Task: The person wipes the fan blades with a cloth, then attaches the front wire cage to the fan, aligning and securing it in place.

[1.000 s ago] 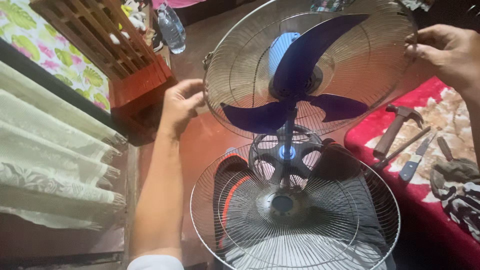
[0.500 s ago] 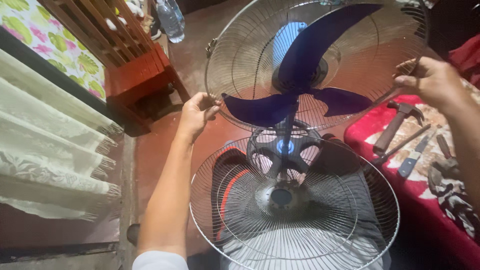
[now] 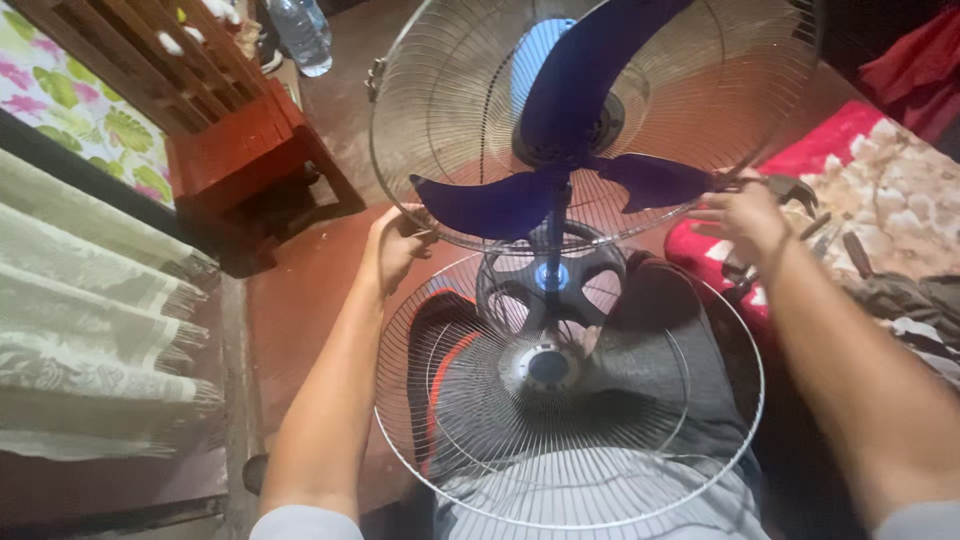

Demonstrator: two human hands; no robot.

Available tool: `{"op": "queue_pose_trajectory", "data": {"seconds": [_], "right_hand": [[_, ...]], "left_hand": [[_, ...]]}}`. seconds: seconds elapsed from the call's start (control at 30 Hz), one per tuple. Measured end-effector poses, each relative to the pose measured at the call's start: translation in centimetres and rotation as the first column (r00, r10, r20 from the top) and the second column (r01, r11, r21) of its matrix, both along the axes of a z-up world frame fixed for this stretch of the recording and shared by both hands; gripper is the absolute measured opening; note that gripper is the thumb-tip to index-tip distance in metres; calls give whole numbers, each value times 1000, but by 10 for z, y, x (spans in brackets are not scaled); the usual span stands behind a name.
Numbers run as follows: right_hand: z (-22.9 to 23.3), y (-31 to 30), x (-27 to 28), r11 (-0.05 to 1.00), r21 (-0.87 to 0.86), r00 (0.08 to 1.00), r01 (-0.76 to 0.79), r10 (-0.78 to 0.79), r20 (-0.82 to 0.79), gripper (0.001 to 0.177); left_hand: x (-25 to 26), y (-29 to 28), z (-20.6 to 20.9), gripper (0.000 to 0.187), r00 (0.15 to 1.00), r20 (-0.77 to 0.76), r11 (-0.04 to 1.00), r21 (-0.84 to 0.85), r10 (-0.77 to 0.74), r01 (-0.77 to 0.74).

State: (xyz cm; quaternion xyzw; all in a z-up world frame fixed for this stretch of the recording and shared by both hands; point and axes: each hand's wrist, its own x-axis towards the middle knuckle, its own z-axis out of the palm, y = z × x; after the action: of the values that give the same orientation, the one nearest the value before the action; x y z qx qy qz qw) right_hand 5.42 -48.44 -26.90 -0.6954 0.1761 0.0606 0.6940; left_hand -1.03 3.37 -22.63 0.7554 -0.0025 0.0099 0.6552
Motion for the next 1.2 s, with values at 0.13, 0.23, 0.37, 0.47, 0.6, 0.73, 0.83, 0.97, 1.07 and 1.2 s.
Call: {"op": "queue_pose_trajectory", "data": {"seconds": [0.13, 0.23, 0.37, 0.47, 0.6, 0.73, 0.83, 0.97, 1.07, 1.2], "right_hand": [[-22, 23, -11, 979, 171, 994, 110, -111, 1, 18], [-38, 33, -13, 937, 319, 988, 145, -152, -2, 22], [-61, 39, -9, 870, 488, 991, 72, -119, 66, 31], [-76, 33, -5, 885, 463, 995, 47, -82, 56, 39], [-87, 28, 3, 918, 396, 999, 31, -15, -43, 44], [-94, 36, 8, 979, 203, 999, -9, 2, 35, 16], [-91, 44, 5, 1000, 25, 999, 2, -3, 33, 8], [-75, 44, 0, 1000, -19, 988, -23, 20, -150, 8], [-74, 43, -1, 995, -79, 989, -65, 54, -138, 10], [-84, 35, 6, 982, 70, 974, -173, 181, -135, 19]], "left_hand": [[5, -5, -15, 37, 999, 4, 998, -37, 41, -41], [6, -6, -27, 42, 998, -15, 990, -127, 68, -69], [7, -8, -40, 38, 997, -22, 981, -179, 75, -78], [10, -10, -48, 49, 997, -52, 971, -228, 61, -71], [14, -10, -58, 50, 991, -122, 975, -206, 62, -86], [19, -15, -67, 52, 983, -180, 952, -292, 46, -98], [19, -18, -69, 47, 978, -201, 953, -280, 56, -112], [13, -22, -70, 34, 979, -203, 956, -286, 6, -65], [15, -27, -75, 26, 977, -212, 957, -288, -31, -32], [22, -25, -89, 16, 964, -264, 948, -313, -29, -57]]}}
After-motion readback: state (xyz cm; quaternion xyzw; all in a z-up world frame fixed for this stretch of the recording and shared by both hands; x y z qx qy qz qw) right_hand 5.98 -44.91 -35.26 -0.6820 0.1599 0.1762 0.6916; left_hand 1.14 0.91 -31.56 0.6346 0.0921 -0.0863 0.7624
